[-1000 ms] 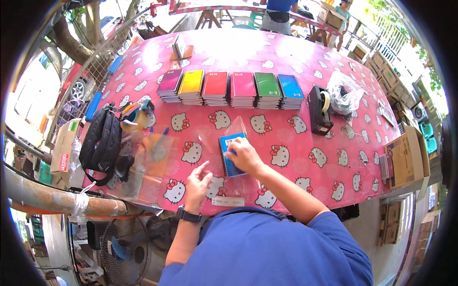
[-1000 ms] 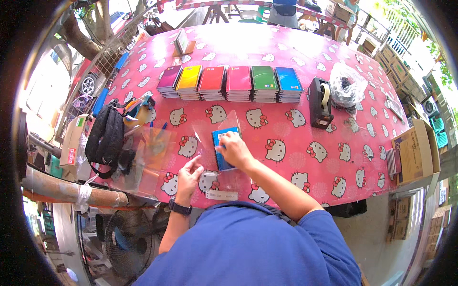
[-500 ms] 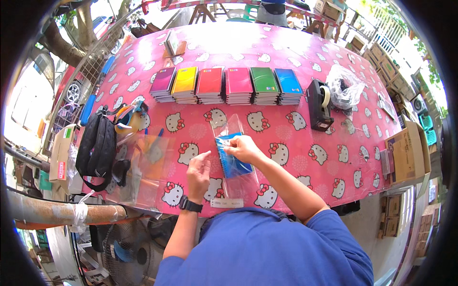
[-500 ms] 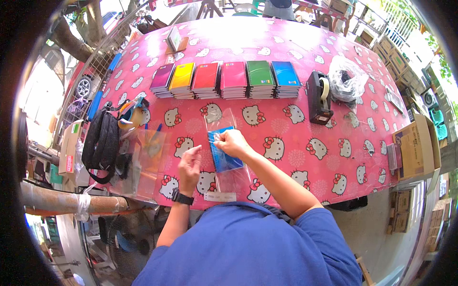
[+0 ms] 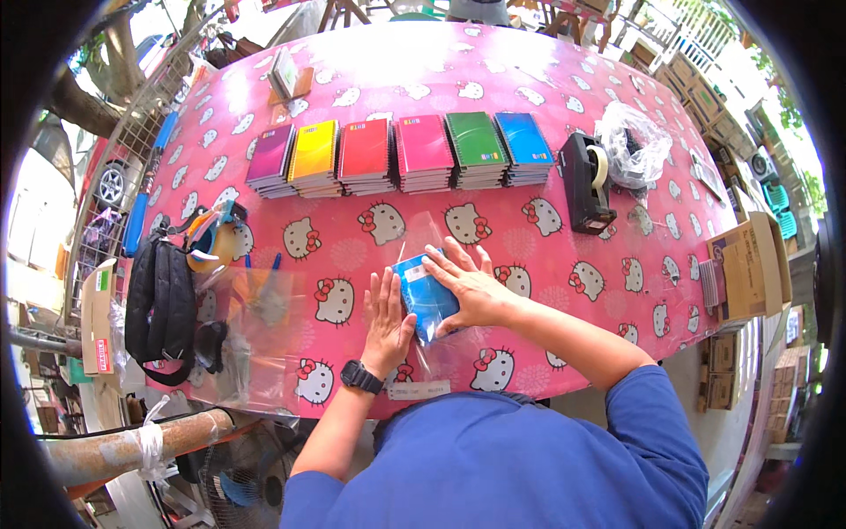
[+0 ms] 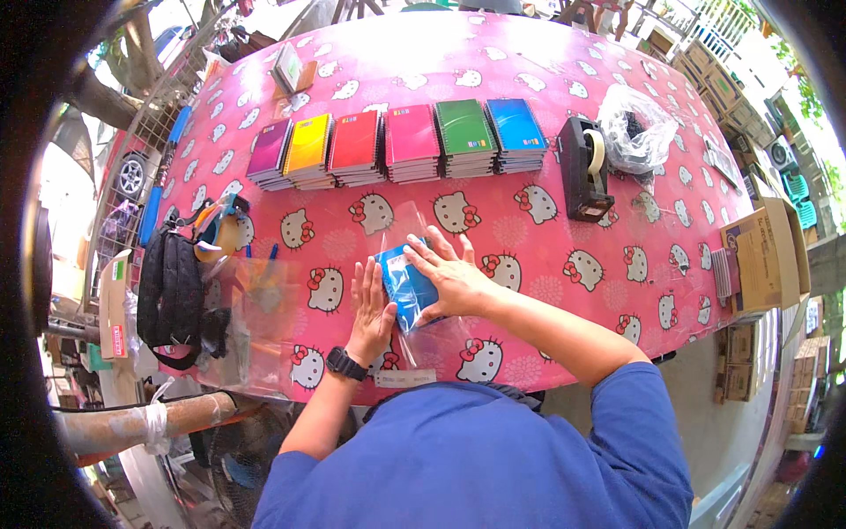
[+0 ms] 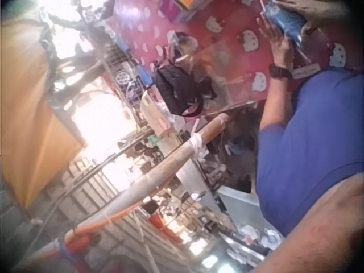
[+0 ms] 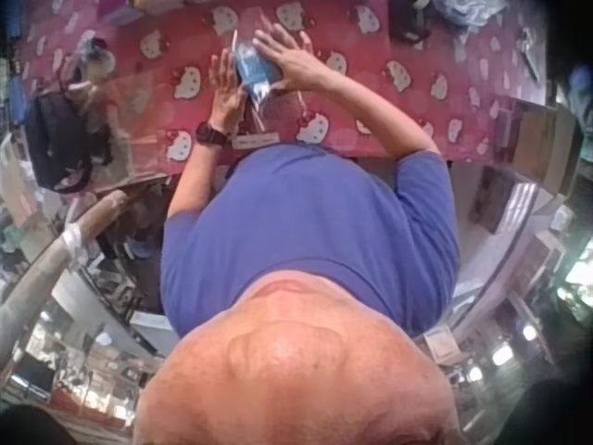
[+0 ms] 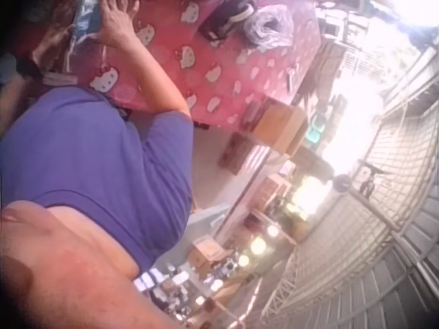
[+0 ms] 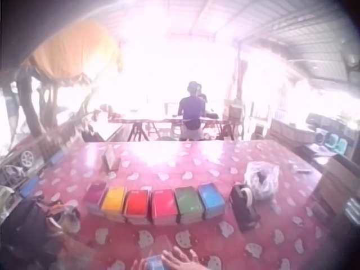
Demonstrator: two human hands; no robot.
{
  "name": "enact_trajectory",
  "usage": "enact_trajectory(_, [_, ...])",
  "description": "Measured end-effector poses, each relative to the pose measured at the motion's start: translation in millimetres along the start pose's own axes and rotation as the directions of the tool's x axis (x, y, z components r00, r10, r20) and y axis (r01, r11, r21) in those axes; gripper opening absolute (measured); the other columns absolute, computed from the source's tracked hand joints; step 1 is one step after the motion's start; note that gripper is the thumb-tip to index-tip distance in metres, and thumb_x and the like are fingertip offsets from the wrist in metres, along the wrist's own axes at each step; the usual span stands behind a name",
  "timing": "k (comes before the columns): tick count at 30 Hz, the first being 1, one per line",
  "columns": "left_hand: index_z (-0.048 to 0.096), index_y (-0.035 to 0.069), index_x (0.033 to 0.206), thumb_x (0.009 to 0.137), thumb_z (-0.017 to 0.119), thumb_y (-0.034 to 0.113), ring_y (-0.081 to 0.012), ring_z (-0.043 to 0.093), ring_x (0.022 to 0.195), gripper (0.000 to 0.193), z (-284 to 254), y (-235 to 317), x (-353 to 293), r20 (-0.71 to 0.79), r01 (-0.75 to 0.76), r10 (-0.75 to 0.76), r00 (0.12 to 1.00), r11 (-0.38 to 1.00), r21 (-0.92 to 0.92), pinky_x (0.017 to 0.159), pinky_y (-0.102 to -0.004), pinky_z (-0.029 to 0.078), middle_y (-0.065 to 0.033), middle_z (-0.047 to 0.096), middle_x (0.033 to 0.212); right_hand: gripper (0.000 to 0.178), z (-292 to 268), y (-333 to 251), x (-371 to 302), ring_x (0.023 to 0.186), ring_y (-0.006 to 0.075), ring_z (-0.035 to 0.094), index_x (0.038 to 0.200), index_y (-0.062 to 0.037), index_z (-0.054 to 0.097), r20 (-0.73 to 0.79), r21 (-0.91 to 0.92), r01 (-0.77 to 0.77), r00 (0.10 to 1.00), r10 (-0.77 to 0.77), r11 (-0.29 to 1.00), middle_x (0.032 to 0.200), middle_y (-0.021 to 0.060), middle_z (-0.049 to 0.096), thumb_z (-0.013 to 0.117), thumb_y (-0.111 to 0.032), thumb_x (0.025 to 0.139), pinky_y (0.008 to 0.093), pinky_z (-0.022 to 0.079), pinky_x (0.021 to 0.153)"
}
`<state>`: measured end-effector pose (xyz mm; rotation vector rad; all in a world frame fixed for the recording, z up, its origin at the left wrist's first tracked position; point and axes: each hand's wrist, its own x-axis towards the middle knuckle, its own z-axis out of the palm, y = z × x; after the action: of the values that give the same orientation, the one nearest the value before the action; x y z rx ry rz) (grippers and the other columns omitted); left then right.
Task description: The person places small colorful notebooks into plastic bags, seals the bags using a tape dispenser, and organizes the packaged items on a table.
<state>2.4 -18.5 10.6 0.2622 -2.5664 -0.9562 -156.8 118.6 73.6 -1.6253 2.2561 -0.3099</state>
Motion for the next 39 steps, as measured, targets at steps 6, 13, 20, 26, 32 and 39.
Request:
enact_trajectory(6, [0.02, 0.009, 0.143, 0.089, 0.042, 0.03, -0.0307, 0.001, 0.141, 0.062, 6.8, -0.5, 3.8, 0.055, -0.004, 0.009, 0.998, 0.997, -0.081, 0.11, -0.0515, -0.001, -0.0107, 0.012, 0.151, 0.12, 12.6, -9.7, 6.7, 0.14, 0.034, -0.004, 0.145, -0.0164, 0.02, 0.036, 0.077, -0.046, 0.998, 0.043, 0.996, 0.153, 0.0043, 0.01, 0.074, -0.065, 0.05, 0.0673, 0.003, 0.102])
enact_trajectory(13, [0.029, 0.022, 0.142, 0.08, 0.058, 0.044, -0.0308, -0.004, 0.14, 0.073, -8.4, 13.2, 21.6, 0.202, 0.034, -0.063, 0.977, 0.989, 0.145, 0.107, -0.061, -0.001, 0.0034, 0.018, 0.151, 0.133, 20.8, -9.7, 9.8, 0.14, 0.0347, -0.006, 0.147, -0.0151, 0.006, -0.025, 0.125, -0.091, 0.995, 0.095, 0.988, 0.153, 0.0064, 0.006, 0.079, -0.061, 0.046, 0.0653, 0.0, 0.103])
enact_trajectory(20, [0.041, 0.025, 0.136, 0.07, 0.065, 0.057, -0.0326, -0.003, 0.14, 0.077, -8.4, 18.7, 45.0, 0.244, 0.028, -0.089, 0.966, 0.969, 0.244, 0.104, -0.0658, 0.003, 0.0051, 0.02, 0.15, 0.135, 31.9, -22.7, -14.3, 0.139, 0.0366, -0.009, 0.146, -0.0176, 0.002, -0.065, -0.183, -0.055, 0.997, 0.044, 0.982, 0.152, 0.0159, -0.004, 0.08, -0.059, 0.045, 0.0676, 0.002, 0.102])
enact_trajectory(26, [0.04, 0.027, 0.136, 0.07, 0.065, 0.058, -0.0342, -0.002, 0.14, 0.078, -15.8, 22.9, 40.7, 0.267, 0.07, -0.135, 0.954, 0.969, 0.238, 0.104, -0.0658, 0.003, 0.0051, 0.023, 0.149, 0.073, -32.4, 99.3, -49.2, 0.118, 0.035, 0.041, 0.133, -0.0101, 0.038, -0.864, 0.091, -0.091, 0.487, 0.124, 0.992, 0.127, 0.0169, 0.048, 0.074, -0.03, 0.072, 0.0424, 0.034, 0.095])
enact_trajectory(32, [0.04, 0.027, 0.137, 0.07, 0.065, 0.059, -0.0333, -0.002, 0.14, 0.078, -8.6, 30.3, 46.7, 0.284, 0.021, -0.074, 0.956, 0.983, 0.185, 0.104, -0.0656, 0.003, 0.0049, 0.022, 0.15, 0.064, -73.5, 261.5, -114.2, 0.098, 0.0276, 0.059, 0.126, -0.0001, 0.042, -0.536, 0.594, -0.677, 0.069, 0.842, 0.434, 0.099, 0.0111, 0.067, 0.066, -0.037, 0.08, 0.0393, 0.043, 0.087])
enact_trajectory(39, [0.038, 0.027, 0.137, 0.069, 0.064, 0.06, -0.0329, -0.003, 0.14, 0.08, -13.6, 26.4, 45.5, 0.305, 0.068, -0.127, 0.944, 0.978, 0.196, 0.105, -0.0655, 0.003, 0.0044, 0.022, 0.15, 0.043, -78.3, 237.0, -105.1, 0.063, 0.0131, 0.06, 0.116, 0.0039, 0.047, -0.596, 0.788, -0.018, 0.23, 0.769, 0.616, 0.086, 0.0111, 0.064, 0.066, -0.005, 0.079, 0.0242, 0.043, 0.047])
